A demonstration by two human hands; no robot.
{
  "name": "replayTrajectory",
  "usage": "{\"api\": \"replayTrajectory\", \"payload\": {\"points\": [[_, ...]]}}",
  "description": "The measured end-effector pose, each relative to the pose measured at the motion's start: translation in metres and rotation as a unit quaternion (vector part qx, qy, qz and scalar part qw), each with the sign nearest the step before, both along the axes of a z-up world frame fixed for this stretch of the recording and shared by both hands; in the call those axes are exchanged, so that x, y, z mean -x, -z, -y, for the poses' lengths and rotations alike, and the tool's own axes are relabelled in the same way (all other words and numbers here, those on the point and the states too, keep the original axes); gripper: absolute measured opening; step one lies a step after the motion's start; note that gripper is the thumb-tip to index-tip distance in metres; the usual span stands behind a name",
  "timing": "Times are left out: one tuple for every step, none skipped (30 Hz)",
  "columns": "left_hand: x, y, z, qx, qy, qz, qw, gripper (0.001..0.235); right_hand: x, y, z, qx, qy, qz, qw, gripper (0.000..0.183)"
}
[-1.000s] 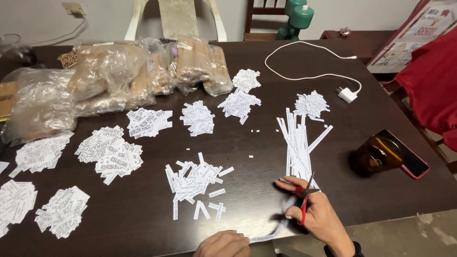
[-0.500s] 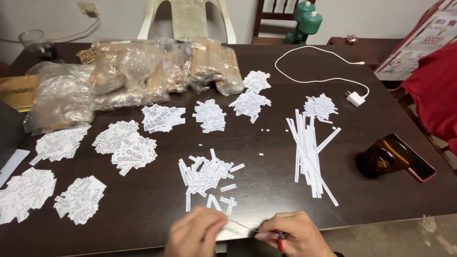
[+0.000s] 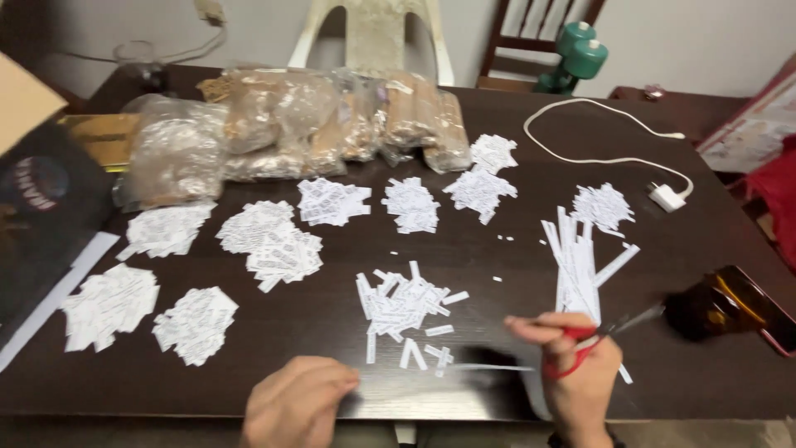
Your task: Cutting long strips of paper into smaller rectangular pieces using scissors.
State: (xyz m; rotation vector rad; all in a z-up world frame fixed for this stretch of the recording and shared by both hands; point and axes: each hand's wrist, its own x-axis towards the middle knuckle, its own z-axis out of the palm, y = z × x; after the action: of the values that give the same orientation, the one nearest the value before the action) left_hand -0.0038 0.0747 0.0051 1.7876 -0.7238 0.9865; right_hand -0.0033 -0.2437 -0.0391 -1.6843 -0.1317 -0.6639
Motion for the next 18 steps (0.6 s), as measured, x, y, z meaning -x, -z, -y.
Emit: {"api": "replayTrajectory", "payload": {"points": [[0.000, -0.005, -0.005, -0.062, 0.031, 0.055, 0.996, 0.032, -0.009, -0.007, -0.002, -0.032, 0.036, -0.010, 0.999, 0.063], [0.003, -0.018, -0.008, -0.062, 0.025, 0.054, 0.996, 0.032, -0.010, -0.022, -0.013, -0.032, 0.030, -0.010, 0.999, 0.063], [0.004, -0.031, -0.011, -0.147, 0.071, 0.073, 0.984, 0.029, -0.011, -0.038, -0.023, -0.011, -0.009, -0.048, 0.999, 0.049], [0.006, -0.043, -0.013, -0.231, 0.121, 0.087, 0.962, 0.028, -0.011, -0.054, -0.032, 0.010, -0.045, -0.087, 0.995, 0.037], [0.003, -0.053, -0.013, -0.231, 0.117, 0.086, 0.962, 0.028, -0.013, -0.058, -0.042, 0.011, -0.048, -0.087, 0.995, 0.037], [-0.001, -0.062, -0.012, -0.264, 0.114, 0.137, 0.948, 0.024, -0.015, -0.063, -0.050, -0.017, -0.137, -0.174, 0.975, 0.030], [-0.004, -0.072, -0.011, -0.298, 0.110, 0.187, 0.930, 0.027, -0.017, -0.068, -0.058, -0.044, -0.221, -0.259, 0.939, 0.047], [-0.007, -0.073, -0.013, -0.298, 0.109, 0.188, 0.930, 0.027, -0.017, -0.068, -0.067, -0.043, -0.222, -0.258, 0.939, 0.047], [-0.009, -0.073, -0.015, -0.291, 0.109, 0.212, 0.927, 0.024, -0.018, -0.069, -0.075, -0.039, -0.311, -0.299, 0.901, 0.038], [-0.012, -0.073, -0.017, -0.285, 0.109, 0.235, 0.923, 0.020, -0.018, -0.069, -0.084, -0.036, -0.397, -0.338, 0.853, 0.034], [-0.015, -0.066, -0.018, -0.285, 0.108, 0.235, 0.923, 0.020, -0.018, -0.065, -0.090, -0.035, -0.397, -0.337, 0.853, 0.034], [-0.017, -0.058, -0.019, -0.267, 0.110, 0.241, 0.927, 0.019, -0.016, -0.061, -0.095, -0.081, -0.423, -0.326, 0.842, 0.024], [-0.019, -0.049, -0.020, -0.249, 0.111, 0.247, 0.930, 0.021, -0.015, -0.056, -0.101, -0.126, -0.447, -0.315, 0.828, 0.016], [-0.017, -0.051, -0.021, -0.249, 0.111, 0.245, 0.930, 0.021, -0.017, -0.042, -0.103, -0.126, -0.447, -0.316, 0.827, 0.016], [-0.016, -0.052, -0.022, -0.237, 0.121, 0.225, 0.937, 0.019, -0.019, -0.028, -0.105, -0.125, -0.384, -0.291, 0.867, 0.017], [-0.014, -0.053, -0.023, -0.224, 0.134, 0.204, 0.944, 0.019, -0.019, -0.013, -0.107, -0.125, -0.316, -0.265, 0.902, 0.020], [-0.012, -0.049, -0.023, -0.224, 0.135, 0.202, 0.944, 0.019, -0.019, -0.016, -0.108, -0.126, -0.316, -0.267, 0.901, 0.020], [-0.011, -0.047, -0.023, -0.209, 0.137, 0.183, 0.951, 0.019, -0.021, -0.020, -0.108, -0.102, -0.301, -0.208, 0.925, 0.023]]}}
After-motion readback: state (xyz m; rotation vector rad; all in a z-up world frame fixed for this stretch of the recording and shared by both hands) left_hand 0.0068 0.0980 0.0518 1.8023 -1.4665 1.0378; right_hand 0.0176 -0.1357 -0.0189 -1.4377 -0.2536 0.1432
